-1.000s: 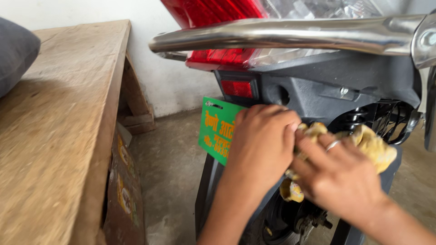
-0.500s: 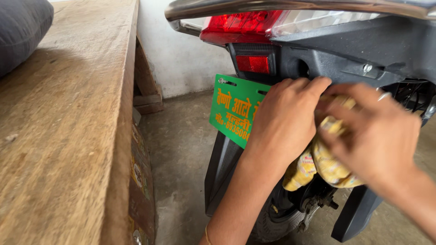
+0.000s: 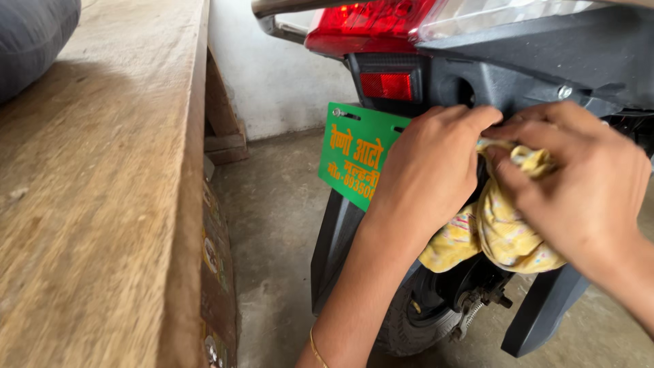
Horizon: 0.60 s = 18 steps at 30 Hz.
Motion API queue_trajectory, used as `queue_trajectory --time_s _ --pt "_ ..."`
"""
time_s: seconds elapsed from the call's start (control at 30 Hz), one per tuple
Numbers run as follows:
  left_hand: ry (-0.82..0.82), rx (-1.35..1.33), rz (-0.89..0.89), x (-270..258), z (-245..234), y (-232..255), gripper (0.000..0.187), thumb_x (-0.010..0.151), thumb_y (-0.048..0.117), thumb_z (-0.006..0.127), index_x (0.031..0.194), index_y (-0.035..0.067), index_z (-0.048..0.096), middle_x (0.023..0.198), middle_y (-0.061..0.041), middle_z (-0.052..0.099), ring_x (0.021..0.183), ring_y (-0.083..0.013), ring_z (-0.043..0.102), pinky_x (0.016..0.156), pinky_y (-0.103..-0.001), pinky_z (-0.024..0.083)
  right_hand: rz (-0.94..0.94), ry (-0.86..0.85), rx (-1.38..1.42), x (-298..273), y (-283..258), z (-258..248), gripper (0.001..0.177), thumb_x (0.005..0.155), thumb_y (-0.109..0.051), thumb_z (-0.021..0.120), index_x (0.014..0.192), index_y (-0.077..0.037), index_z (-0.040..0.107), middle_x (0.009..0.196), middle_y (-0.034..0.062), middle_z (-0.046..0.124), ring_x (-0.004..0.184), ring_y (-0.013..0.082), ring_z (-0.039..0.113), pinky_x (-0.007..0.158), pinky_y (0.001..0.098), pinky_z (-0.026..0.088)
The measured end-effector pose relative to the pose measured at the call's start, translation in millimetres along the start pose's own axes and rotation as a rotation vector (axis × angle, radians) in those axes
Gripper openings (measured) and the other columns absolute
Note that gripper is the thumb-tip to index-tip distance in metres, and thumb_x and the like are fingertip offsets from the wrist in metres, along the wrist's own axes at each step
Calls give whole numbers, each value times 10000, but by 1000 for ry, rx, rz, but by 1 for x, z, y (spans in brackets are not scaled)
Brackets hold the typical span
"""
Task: The person wipes the rear section of a motorcycle using a yellow cloth. They clean the rear fender, the area around the orange reflector, the suspension spring, the rear tire, and the chrome luggage rack.
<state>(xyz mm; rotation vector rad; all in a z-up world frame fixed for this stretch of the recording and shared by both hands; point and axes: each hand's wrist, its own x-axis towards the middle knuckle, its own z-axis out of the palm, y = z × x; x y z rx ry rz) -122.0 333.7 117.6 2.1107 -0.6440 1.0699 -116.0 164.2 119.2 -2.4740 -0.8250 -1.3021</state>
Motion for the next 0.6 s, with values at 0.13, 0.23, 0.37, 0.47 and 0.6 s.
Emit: queue_trajectory --time_s 0.13,0.23,0.37,0.47,0.6 --pt "-20 -27 -26 -2 -3 1 224 934 12 556 1118 43 681 1055 -170 745 1020 -354 707 934 -456 550 -341 27 -374 -15 -20 -2 319 517 -274 842 803 -138 807 1115 43 755 763 199 732 616 296 551" --pt "-25 -31 -43 0 -4 2 221 942 34 543 1116 47 679 1059 -164 752 1003 -352 717 906 -456 558 -417 -38 -277 -16 -12 3 338 573 -310 861 837 -107 801 1141 62 725 782 231 716 595 332 537" --pt "-31 -61 -66 -1 -7 1 245 935 21 532 1129 57 676 1076 -169 750 993 -362 718 885 -465 558 -117 -98 103 -5 10 5 180 782 -185 823 934 -94 792 1188 69 721 884 226 721 740 323 574" --pt "-31 -96 -62 -2 -12 0 242 950 11 532 1142 56 673 1083 -184 745 1023 -378 710 904 -476 552 57 4 408 2 17 9 218 888 -129 758 1104 -115 779 1126 67 699 945 215 703 872 314 574" --pt "5 -114 -55 0 -22 -3 236 948 -1 526 1133 55 660 1108 -181 741 1055 -372 714 904 -464 560 37 84 279 -1 11 11 184 941 -155 787 1125 -144 787 1123 47 722 978 190 718 875 284 565"
